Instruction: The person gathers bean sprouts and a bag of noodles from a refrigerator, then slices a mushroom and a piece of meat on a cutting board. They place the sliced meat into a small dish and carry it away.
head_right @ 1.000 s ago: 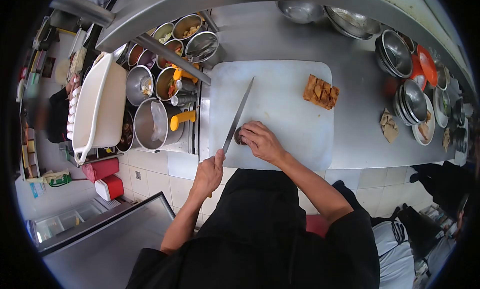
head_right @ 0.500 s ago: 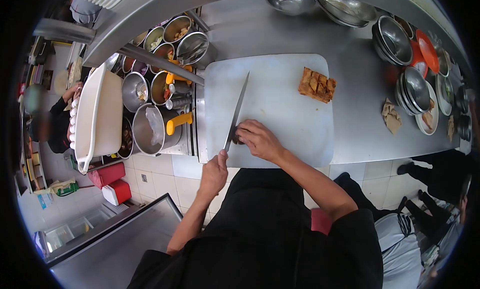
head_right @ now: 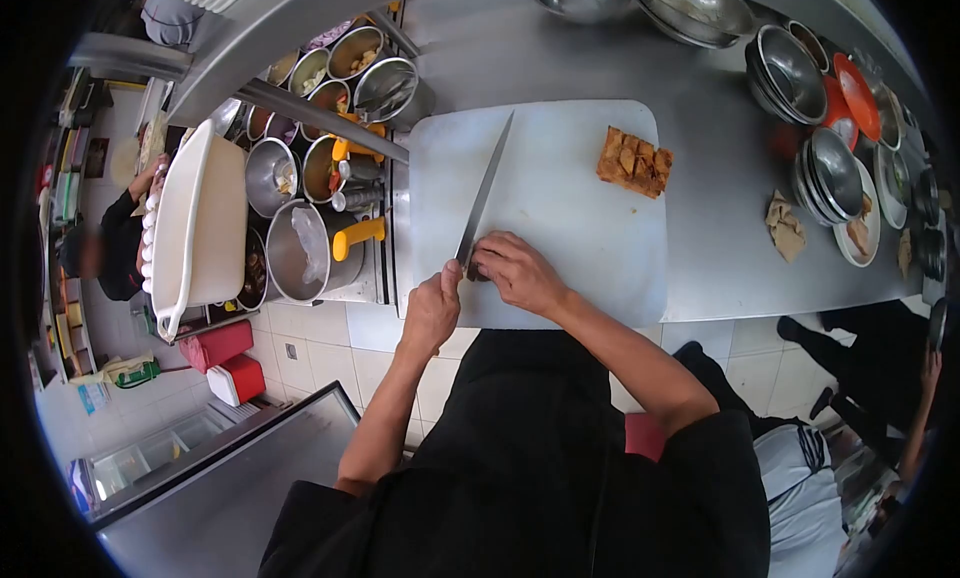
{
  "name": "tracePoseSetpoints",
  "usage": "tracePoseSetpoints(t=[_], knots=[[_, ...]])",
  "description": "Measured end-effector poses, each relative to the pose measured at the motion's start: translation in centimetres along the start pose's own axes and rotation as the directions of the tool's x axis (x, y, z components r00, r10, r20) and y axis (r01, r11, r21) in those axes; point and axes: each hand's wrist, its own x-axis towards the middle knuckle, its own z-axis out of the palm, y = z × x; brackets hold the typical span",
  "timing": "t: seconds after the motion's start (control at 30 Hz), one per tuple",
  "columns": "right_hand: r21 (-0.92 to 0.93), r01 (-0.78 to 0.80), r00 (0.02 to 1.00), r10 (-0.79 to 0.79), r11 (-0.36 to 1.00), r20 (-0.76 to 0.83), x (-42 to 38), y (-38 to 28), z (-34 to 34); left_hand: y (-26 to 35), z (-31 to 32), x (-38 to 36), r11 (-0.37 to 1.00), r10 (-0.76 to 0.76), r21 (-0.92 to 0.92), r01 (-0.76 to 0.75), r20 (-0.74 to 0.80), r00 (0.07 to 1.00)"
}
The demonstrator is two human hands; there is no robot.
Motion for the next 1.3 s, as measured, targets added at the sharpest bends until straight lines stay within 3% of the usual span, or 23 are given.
tracePoseSetpoints(t=[0.17,0.27,0.37,0.47,0.57,0.7,0.93,1.1,1.17,1.3], knots=[[-0.015,-0.022,1.0,0.021,1.0,-0.02,-0.1,-0.1,-0.2,-0.7,-0.6,-4.5,0.988,-0.148,0.055,0.145,0.056,0.987],[-0.006,-0.013,0.998,0.013,1.0,-0.054,-0.2,0.0,0.1,-1.7,1.2,-3.1,0.99,-0.111,0.095,0.106,0.045,0.993],[-0.009,-0.013,0.999,0.012,1.0,-0.036,0.0,-0.2,-0.1,-0.6,0.5,-1.1,1.0,0.011,-0.026,-0.011,-0.005,1.0],[0.005,-0.011,1.0,0.011,1.0,-0.027,0.1,-0.1,-0.2,0.9,-1.7,-3.5,0.993,-0.114,0.042,0.11,0.083,0.99],[0.01,-0.015,0.999,0.015,1.0,-0.034,0.0,-0.2,-0.3,-0.7,-0.4,-5.5,0.982,-0.177,0.07,0.173,0.056,0.983],[-0.019,-0.015,0.999,0.014,1.0,-0.04,-0.3,0.4,0.3,-1.2,2.0,-1.5,1.0,-0.022,-0.008,0.022,-0.003,1.0],[-0.016,-0.025,0.999,0.025,1.0,-0.026,0.0,-0.2,-0.3,0.9,-1.8,-4.2,0.994,-0.112,0.028,0.11,0.077,0.991],[-0.031,-0.016,0.998,0.014,0.999,-0.066,-0.5,0.3,0.1,-0.5,-0.1,-6.1,0.986,-0.165,0.023,0.164,0.071,0.984],[-0.013,-0.056,0.996,0.055,0.998,-0.071,-0.5,0.2,0.3,-1.5,1.9,-4.2,0.998,-0.068,-0.005,0.068,0.01,0.998],[-0.008,-0.065,0.995,0.065,0.998,-0.072,-0.5,-0.5,-0.1,0.4,1.6,0.2,1.0,-0.021,-0.003,0.021,-0.006,1.0]])
